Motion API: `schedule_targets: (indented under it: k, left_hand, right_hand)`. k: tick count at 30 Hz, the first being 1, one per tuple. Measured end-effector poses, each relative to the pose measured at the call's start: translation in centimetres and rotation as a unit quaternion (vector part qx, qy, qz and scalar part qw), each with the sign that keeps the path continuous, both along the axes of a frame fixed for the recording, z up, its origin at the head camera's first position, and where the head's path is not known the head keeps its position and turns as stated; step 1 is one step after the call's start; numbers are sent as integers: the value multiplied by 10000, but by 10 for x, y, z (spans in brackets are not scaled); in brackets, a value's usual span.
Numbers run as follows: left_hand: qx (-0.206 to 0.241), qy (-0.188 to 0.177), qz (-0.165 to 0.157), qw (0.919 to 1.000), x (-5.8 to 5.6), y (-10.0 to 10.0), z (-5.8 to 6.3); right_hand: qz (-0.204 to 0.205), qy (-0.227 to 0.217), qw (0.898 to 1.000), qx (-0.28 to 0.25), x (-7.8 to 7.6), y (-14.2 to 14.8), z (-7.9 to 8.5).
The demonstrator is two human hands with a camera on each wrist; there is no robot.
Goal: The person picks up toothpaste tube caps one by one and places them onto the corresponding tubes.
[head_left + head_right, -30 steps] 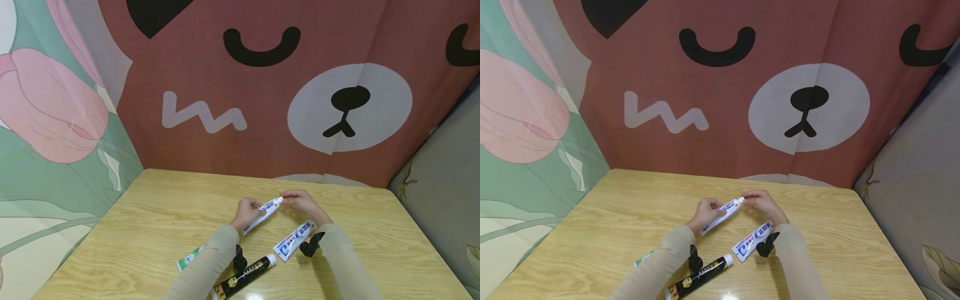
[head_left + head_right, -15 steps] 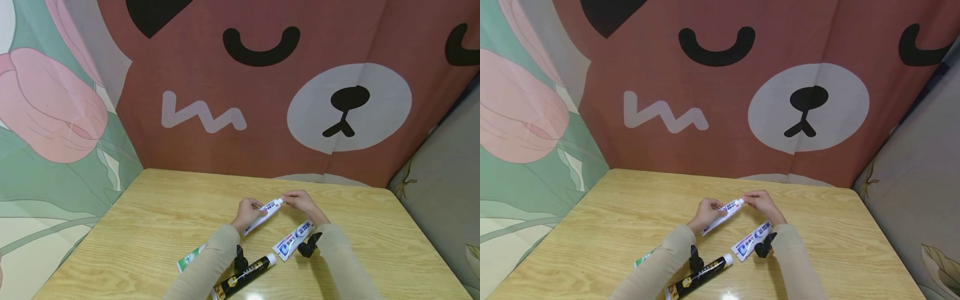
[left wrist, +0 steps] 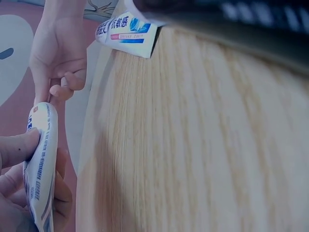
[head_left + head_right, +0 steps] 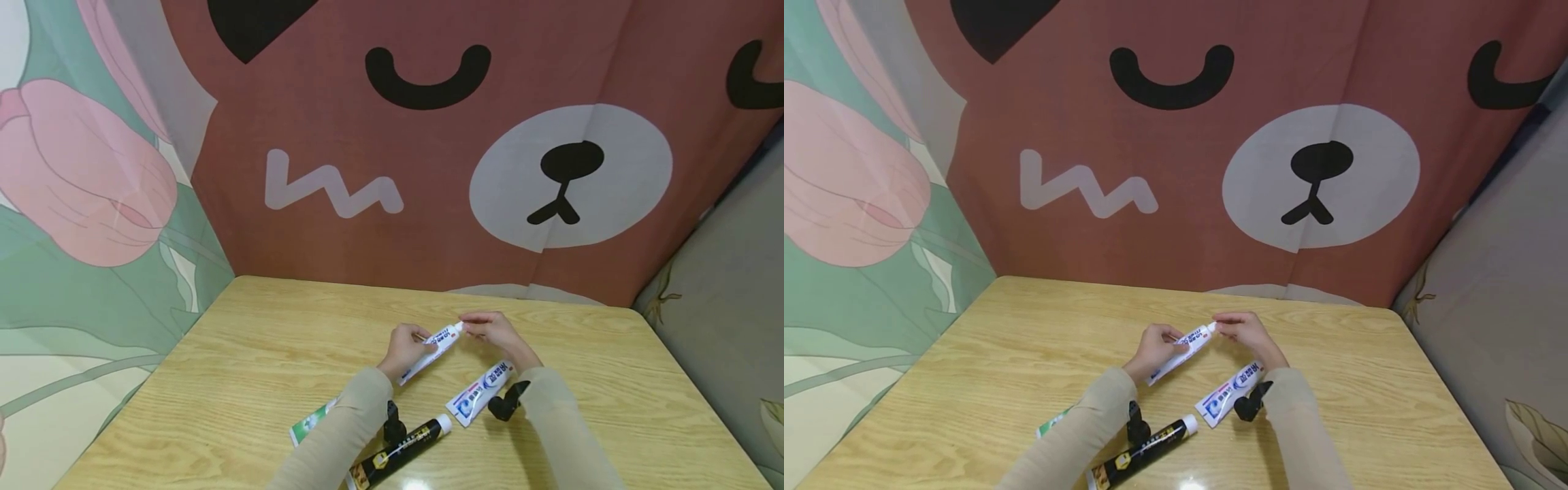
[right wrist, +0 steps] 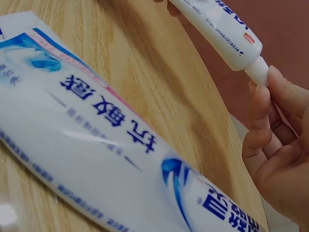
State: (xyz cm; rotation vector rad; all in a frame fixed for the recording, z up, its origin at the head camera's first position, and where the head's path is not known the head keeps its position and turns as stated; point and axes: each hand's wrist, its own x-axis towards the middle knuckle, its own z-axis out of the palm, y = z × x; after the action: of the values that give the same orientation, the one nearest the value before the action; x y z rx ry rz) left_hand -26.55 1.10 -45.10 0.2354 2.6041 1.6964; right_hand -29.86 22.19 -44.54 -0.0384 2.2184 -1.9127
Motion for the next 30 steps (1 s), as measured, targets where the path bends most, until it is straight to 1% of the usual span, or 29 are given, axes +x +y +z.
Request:
schedule_targets:
  k: [2,6,8,10,13,15,17,19,21,24,26,27,30]
  left_hand:
    - [6,-21,-13,10000,0,0,0]
    - [-8,-29,-10,10000,0,0,2]
    - [-9,-73,3,10000,1,0,3]
    - [-22,-84,20,10000,1,0,5]
    - [-26,-112,43,9999,2,0,7]
    - [-22,-89,60,9999,2,0,7]
    - [8,-127,73,9999,2,0,8]
    - [24,-128,61,9999,2,0,8]
    - [5,-116,39,9999,3,0,8]
    - [-41,-34,2,10000,3,0,7]
    - [-50,-16,13,10000,4,0,7]
    - [-36,-20,19,10000,4,1,7]
    - [2,-52,27,10000,3,1,7]
  right_hand:
    - [-129,2,9999,57,-1,-2,-1]
    - [-250,130,9987,436,-1,-4,-3]
    - [-189,187,9985,470,-1,-3,-3]
    - [-25,232,9991,368,-1,-1,-4]
    - [225,162,9996,-20,1,1,-3]
    - [287,99,9994,-165,2,2,-3]
    - [200,25,9995,-236,2,0,-2]
    - [78,28,9998,-178,3,-2,-2]
    - [-57,116,9999,-51,2,-3,-2]
    - [-142,271,9994,175,2,-5,-3]
    - [-127,270,9994,171,2,-4,-3]
    - [-47,255,9996,109,2,-3,-3]
    - [128,114,9996,-236,3,0,-3]
